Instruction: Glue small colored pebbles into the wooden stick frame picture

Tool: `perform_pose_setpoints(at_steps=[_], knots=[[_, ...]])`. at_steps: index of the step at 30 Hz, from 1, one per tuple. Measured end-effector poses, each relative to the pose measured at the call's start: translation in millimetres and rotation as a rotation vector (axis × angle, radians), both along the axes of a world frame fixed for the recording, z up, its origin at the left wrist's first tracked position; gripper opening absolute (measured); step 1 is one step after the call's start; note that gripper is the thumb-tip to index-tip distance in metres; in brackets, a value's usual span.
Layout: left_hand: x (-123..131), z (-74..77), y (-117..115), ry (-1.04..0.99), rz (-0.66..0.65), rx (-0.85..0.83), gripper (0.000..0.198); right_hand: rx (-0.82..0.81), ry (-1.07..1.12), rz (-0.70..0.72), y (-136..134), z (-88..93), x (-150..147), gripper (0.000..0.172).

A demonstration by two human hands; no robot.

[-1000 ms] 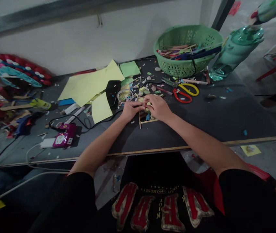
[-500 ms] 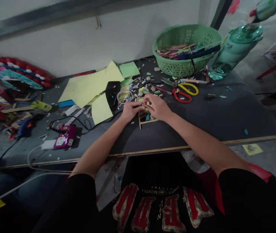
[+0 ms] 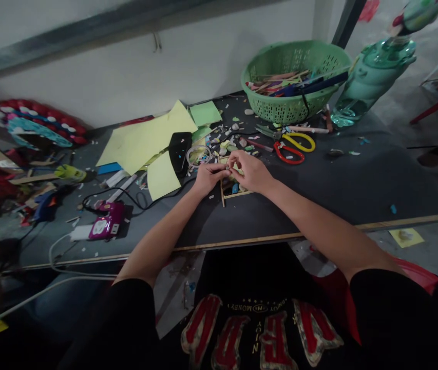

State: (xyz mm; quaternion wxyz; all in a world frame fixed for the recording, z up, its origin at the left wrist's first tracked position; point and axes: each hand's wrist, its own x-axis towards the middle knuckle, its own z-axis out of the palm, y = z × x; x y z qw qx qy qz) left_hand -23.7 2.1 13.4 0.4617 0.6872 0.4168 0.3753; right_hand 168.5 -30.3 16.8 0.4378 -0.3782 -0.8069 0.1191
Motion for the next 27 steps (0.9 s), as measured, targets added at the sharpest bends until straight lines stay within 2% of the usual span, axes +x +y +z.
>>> perform_pose_setpoints(at_steps=[5,11,18,27], knots=[[-0.6,0.5,-0.1,0.016,-0.003,-0.001,0.02,-0.027,-0.003,0.025,-0.7,2.6,1.9,0.024],[-0.4,0.0,0.2,0.006,-0.041,-0.01,0.027,-0.141,-0.01,0.107,-0.2,0.8,1.1,0.025],[0.2,-4.3,1.6,-0.075,-0.041,-0.028,0.026,-0.118,-0.007,0.093,1.7,-2.3,0.8,0.02],[1.1,-7.2,4.7,-0.276,0.06,-0.122,0.042,-0.069,0.031,0.029,3.9,-7.1,3.3,0.024]])
